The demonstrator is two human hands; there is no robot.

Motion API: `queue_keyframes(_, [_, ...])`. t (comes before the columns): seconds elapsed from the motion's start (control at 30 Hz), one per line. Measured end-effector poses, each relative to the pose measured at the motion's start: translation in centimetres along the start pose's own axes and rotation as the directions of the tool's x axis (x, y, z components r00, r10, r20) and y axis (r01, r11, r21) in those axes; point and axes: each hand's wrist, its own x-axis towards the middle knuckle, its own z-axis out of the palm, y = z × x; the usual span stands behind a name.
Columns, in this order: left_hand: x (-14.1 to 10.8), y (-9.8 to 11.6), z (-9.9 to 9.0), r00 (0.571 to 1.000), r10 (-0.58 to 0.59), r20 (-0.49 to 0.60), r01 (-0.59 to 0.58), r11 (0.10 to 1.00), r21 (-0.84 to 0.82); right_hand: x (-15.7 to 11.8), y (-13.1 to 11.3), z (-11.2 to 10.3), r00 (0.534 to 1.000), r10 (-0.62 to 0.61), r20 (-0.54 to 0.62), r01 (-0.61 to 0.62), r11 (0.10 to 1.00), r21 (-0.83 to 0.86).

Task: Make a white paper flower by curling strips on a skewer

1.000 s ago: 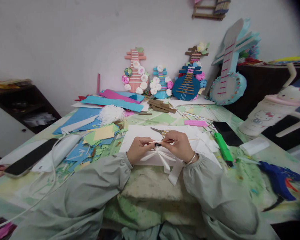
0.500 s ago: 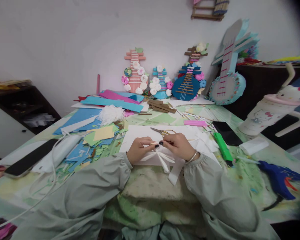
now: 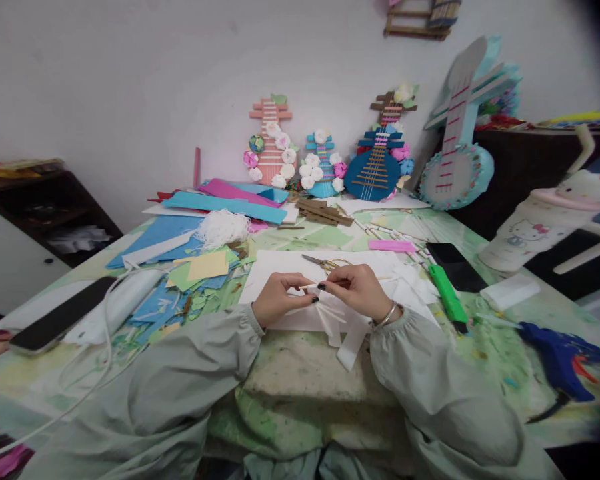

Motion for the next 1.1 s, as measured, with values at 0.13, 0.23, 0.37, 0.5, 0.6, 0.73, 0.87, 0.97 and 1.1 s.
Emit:
queue_keyframes(0.13, [0.1, 0.0, 0.02, 1.0, -0.001, 0.013, 0.001, 1.0, -0.015, -0.04, 0.01, 0.05, 1.0, 0.01, -0.012, -0.01, 1.0, 0.02])
queue_keyframes(0.23, [0.16, 0.06, 0.01, 1.0, -0.008, -0.004, 0.008, 0.999, -0.044, -0.09, 0.11, 0.1, 1.0, 0.014, -0.026, -0.013, 0.999, 0.035])
queue_keyframes(0.37, [0.21, 0.16, -0.03, 0.999, -0.033, -0.01, 0.032, 0.993, -0.113, -0.14, 0.26, 0.23, 0.999, 0.003, -0.037, -0.001, 0.999, 0.051])
queue_keyframes(0.5, [0.24, 0.11, -0.05, 0.999, -0.053, -0.013, 0.051, 0.99, -0.129, -0.17, 0.35, 0.44, 0.999, 0.002, -0.048, 0.001, 0.998, 0.069])
queue_keyframes(0.6, [0.25, 0.01, -0.06, 0.998, -0.062, -0.019, 0.059, 0.989, -0.134, -0.19, 0.42, 0.59, 0.998, 0.012, -0.054, -0.008, 0.997, 0.083])
queue_keyframes(0.73, [0.24, -0.04, -0.06, 0.997, -0.071, -0.021, 0.068, 0.988, -0.137, -0.17, 0.44, 0.68, 0.998, 0.02, -0.056, -0.014, 0.995, 0.098])
queue_keyframes(0.87, [0.17, -0.05, -0.01, 0.996, -0.089, -0.032, 0.082, 0.98, -0.18, -0.12, 0.28, 0.77, 0.997, 0.019, -0.076, -0.01, 0.993, 0.117])
queue_keyframes(0.97, [0.12, -0.05, 0.04, 0.993, -0.11, -0.05, 0.097, 0.971, -0.219, -0.11, 0.05, 0.88, 0.995, 0.006, -0.104, 0.009, 0.99, 0.142])
queue_keyframes(1.1, [0.11, -0.07, 0.06, 0.993, -0.081, -0.087, 0.068, 0.987, -0.144, -0.12, -0.18, 0.94, 0.991, -0.028, -0.13, 0.044, 0.991, 0.129])
